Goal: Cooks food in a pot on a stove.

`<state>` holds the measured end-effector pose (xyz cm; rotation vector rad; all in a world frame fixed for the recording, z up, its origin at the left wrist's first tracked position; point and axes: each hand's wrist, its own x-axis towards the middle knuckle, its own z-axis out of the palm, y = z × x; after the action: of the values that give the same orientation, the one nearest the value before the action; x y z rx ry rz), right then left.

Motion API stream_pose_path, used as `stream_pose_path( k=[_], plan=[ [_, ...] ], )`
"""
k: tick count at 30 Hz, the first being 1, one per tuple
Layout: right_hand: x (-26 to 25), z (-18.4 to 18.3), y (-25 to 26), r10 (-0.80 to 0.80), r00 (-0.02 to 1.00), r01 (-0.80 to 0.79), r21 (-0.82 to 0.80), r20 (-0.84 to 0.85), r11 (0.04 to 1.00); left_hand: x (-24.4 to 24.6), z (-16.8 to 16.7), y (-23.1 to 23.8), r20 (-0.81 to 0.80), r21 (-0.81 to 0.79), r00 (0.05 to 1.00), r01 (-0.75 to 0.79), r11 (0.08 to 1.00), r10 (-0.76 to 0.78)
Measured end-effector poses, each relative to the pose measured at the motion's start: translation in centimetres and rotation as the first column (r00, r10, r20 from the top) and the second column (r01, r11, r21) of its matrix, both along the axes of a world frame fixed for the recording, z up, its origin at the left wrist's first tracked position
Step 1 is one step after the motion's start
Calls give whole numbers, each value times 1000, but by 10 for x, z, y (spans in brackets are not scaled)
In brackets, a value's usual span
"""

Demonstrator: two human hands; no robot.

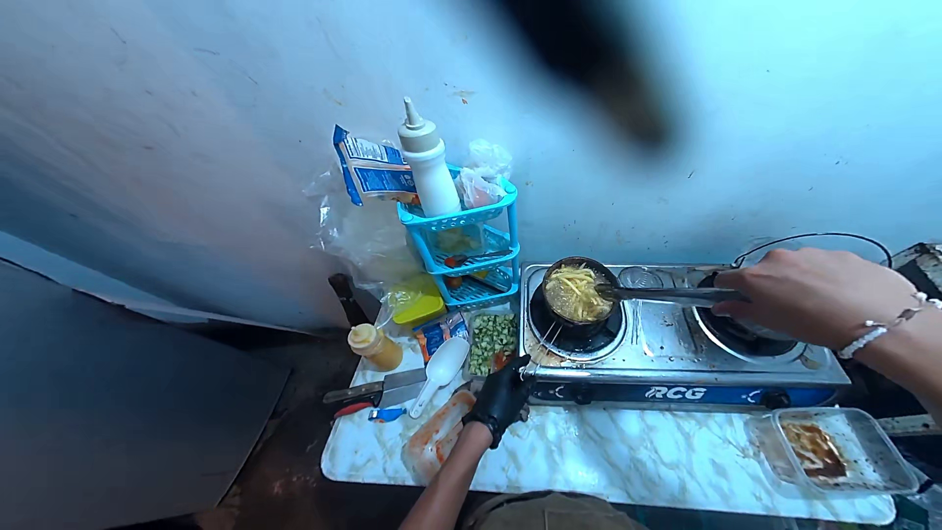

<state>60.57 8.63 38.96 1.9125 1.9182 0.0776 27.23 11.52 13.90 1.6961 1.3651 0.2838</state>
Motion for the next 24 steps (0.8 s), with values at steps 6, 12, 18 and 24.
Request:
stream_pose_path(
  k=[6, 12, 18, 24],
  plan=[
    [10, 19, 0, 53, 999, -52, 141, -6, 989, 0, -2, -1, 15, 10, 1000, -10, 1000, 9],
    [3, 10, 5, 17, 1000, -13, 147, -24, 989, 0, -1, -1, -2, 10, 1000, -6, 1000, 6],
    [-1, -18, 17, -14, 1000, 15, 37, -11, 999, 0, -2, -1, 0, 12, 1000, 0, 1000, 0],
    [7, -6, 14, 8, 1000, -7, 65, -9, 998, 0, -4, 0, 4, 19, 1000, -2, 1000, 2]
  ],
)
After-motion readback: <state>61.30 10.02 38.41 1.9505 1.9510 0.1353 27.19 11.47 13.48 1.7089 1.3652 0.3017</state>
